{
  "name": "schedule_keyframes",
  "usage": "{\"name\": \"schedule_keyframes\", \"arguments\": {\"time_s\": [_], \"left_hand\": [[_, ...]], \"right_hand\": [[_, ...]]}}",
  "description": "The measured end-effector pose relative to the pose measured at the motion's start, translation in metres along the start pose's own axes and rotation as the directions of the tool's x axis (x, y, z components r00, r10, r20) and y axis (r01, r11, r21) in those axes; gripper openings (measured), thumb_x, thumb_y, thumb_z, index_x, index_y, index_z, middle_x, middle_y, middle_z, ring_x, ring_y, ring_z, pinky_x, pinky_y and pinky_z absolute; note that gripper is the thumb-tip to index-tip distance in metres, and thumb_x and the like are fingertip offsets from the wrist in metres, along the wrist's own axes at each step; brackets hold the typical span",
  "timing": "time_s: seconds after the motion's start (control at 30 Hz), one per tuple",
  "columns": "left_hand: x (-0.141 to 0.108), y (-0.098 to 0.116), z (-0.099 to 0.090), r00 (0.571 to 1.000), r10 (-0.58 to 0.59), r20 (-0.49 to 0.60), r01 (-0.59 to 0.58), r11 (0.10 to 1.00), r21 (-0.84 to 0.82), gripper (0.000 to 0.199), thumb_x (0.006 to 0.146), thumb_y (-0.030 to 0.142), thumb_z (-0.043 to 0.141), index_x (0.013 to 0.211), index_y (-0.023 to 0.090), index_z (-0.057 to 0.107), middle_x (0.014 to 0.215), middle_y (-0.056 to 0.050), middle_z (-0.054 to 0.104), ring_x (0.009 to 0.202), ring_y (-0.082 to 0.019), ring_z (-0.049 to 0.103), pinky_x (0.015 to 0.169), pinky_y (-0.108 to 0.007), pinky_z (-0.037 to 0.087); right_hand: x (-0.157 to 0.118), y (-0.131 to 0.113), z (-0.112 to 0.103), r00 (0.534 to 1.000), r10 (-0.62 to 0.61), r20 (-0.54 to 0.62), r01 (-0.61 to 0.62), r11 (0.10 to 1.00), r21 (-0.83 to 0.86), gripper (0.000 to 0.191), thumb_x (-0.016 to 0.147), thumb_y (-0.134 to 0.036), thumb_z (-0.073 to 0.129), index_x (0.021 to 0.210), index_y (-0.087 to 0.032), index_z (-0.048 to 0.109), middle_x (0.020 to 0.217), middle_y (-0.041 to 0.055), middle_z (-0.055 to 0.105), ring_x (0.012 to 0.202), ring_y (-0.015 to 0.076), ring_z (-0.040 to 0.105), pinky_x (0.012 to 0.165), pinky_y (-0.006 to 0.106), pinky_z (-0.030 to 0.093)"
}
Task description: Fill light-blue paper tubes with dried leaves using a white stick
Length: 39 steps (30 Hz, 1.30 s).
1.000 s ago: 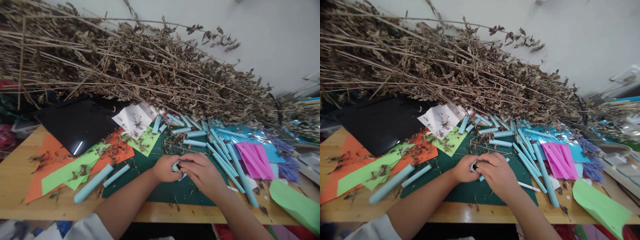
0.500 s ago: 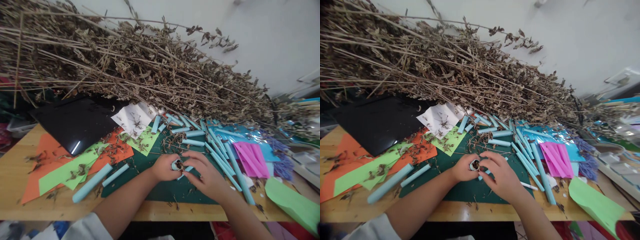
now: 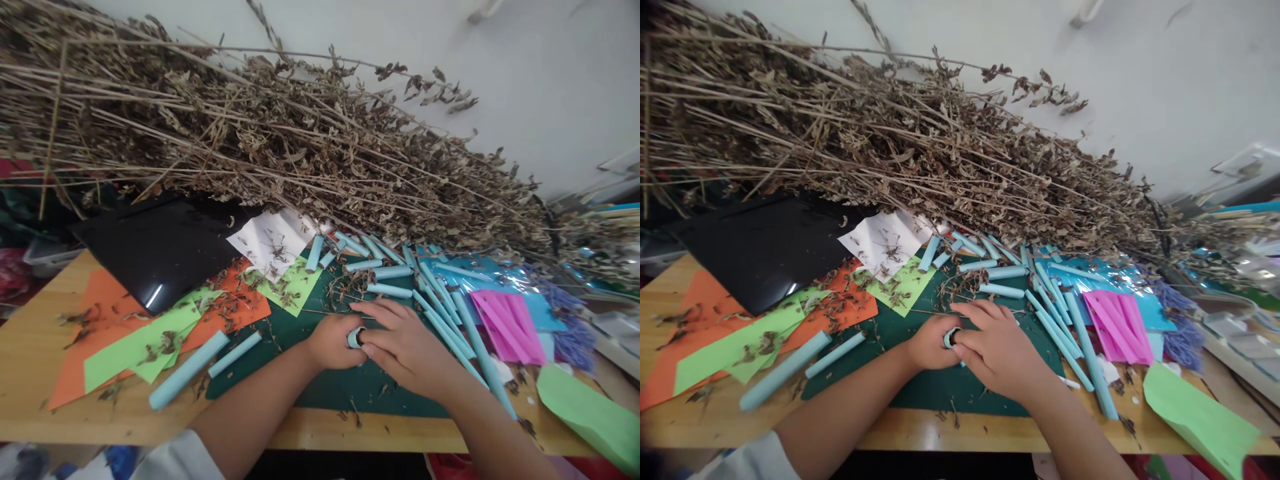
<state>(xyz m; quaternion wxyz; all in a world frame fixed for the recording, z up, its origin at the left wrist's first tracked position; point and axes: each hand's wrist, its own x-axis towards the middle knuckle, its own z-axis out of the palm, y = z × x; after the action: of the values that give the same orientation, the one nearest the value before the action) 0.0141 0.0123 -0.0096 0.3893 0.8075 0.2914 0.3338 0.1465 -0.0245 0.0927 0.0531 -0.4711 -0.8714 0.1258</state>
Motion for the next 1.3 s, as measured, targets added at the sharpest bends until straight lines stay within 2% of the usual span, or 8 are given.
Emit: {"name": "schedule_keyframes", "arguments": {"time_s": [0.13, 0.33, 0.47, 0.53, 0.63, 0.87, 1.13, 1.3], "left_hand": [[0.0, 0.001, -0.002, 0.999, 0.023, 0.044, -0.021, 0.999, -0.034, 0.024, 0.058, 0.034, 0.059, 0.058, 0.015, 0.045, 0.055, 0.0, 0.053, 0.052, -0.011, 0.051, 0.048, -0.019, 0.037], [0.0, 0.002, -0.003, 0.999, -0.02, 0.044, 0.022, 0.998, -0.05, 0.016, 0.058, 0.025, 0.059, 0.068, 0.015, 0.052, 0.065, -0.001, 0.06, 0.057, -0.012, 0.055, 0.052, -0.019, 0.041], [0.0, 0.003, -0.003, 0.998, -0.036, 0.044, 0.037, 0.999, -0.011, 0.012, 0.059, 0.024, 0.059, 0.064, 0.016, 0.051, 0.059, 0.001, 0.057, 0.054, -0.01, 0.053, 0.05, -0.018, 0.038], [0.0, 0.005, -0.004, 0.999, -0.02, 0.044, 0.021, 1.0, -0.009, 0.01, 0.06, 0.022, 0.057, 0.062, 0.016, 0.05, 0.056, 0.002, 0.055, 0.052, -0.009, 0.05, 0.05, -0.018, 0.036], [0.0, 0.007, -0.006, 1.0, -0.008, 0.016, 0.008, 1.0, -0.019, 0.008, 0.062, 0.021, 0.055, 0.06, 0.017, 0.048, 0.056, 0.002, 0.053, 0.052, -0.009, 0.048, 0.051, -0.018, 0.035], [0.002, 0.005, -0.005, 0.998, -0.028, 0.062, 0.027, 0.999, 0.018, 0.009, 0.059, 0.022, 0.055, 0.061, 0.017, 0.048, 0.055, 0.003, 0.052, 0.051, -0.009, 0.046, 0.048, -0.017, 0.033], [0.001, 0.001, -0.004, 0.995, 0.013, 0.095, -0.018, 0.999, 0.048, 0.009, 0.06, 0.023, 0.055, 0.063, 0.018, 0.048, 0.058, 0.003, 0.053, 0.054, -0.009, 0.049, 0.05, -0.017, 0.034], [0.001, 0.001, -0.004, 0.996, 0.003, 0.093, -0.008, 0.998, 0.06, 0.01, 0.06, 0.024, 0.056, 0.064, 0.018, 0.049, 0.059, 0.002, 0.054, 0.056, -0.01, 0.05, 0.052, -0.018, 0.035]], "right_hand": [[0.003, -0.01, -0.009, 0.988, 0.037, 0.151, -0.022, 0.995, -0.099, 0.024, 0.08, -0.036, 0.04, 0.075, -0.023, 0.06, 0.132, 0.001, 0.031, 0.117, 0.0293, 0.027, 0.086, 0.05, 0.028], [0.009, -0.013, -0.023, 0.966, 0.041, 0.257, -0.02, 0.996, -0.081, 0.019, 0.072, -0.038, 0.05, 0.075, -0.024, 0.063, 0.132, 0.0032, 0.032, 0.117, 0.0321, 0.029, 0.089, 0.054, 0.023], [0.03, 0.019, -0.027, 0.978, 0.199, 0.063, -0.201, 0.979, 0.034, 0.031, 0.082, -0.024, 0.032, 0.075, -0.021, 0.061, 0.124, 0.0015, 0.042, 0.108, 0.0181, 0.043, 0.088, 0.033, 0.036], [0.053, 0.041, -0.02, 0.91, 0.407, -0.077, -0.413, 0.908, -0.076, 0.028, 0.083, -0.024, 0.032, 0.088, -0.017, 0.059, 0.115, 0.0088, 0.049, 0.108, 0.0209, 0.042, 0.089, 0.037, 0.034], [0.096, 0.07, -0.005, 0.883, 0.47, -0.001, -0.465, 0.873, -0.145, 0.028, 0.081, -0.035, 0.042, 0.103, -0.02, 0.053, 0.105, 0.0089, 0.054, 0.099, 0.0255, 0.048, 0.08, 0.044, 0.039], [0.156, 0.098, 0.014, 0.843, 0.473, 0.257, -0.403, 0.871, -0.28, 0.024, 0.083, -0.03, 0.044, 0.1, -0.014, 0.051, 0.101, 0.0063, 0.052, 0.087, 0.0157, 0.052, 0.075, 0.035, 0.044], [0.156, 0.101, 0.03, 0.797, 0.53, 0.288, -0.42, 0.831, -0.366, 0.025, 0.083, -0.029, 0.045, 0.102, -0.014, 0.05, 0.103, 0.0067, 0.051, 0.088, 0.0161, 0.052, 0.074, 0.035, 0.045], [0.145, 0.095, 0.026, 0.796, 0.569, 0.206, -0.492, 0.807, -0.328, 0.025, 0.082, -0.029, 0.045, 0.102, -0.013, 0.05, 0.102, 0.0066, 0.051, 0.089, 0.0169, 0.052, 0.076, 0.037, 0.044]]}}
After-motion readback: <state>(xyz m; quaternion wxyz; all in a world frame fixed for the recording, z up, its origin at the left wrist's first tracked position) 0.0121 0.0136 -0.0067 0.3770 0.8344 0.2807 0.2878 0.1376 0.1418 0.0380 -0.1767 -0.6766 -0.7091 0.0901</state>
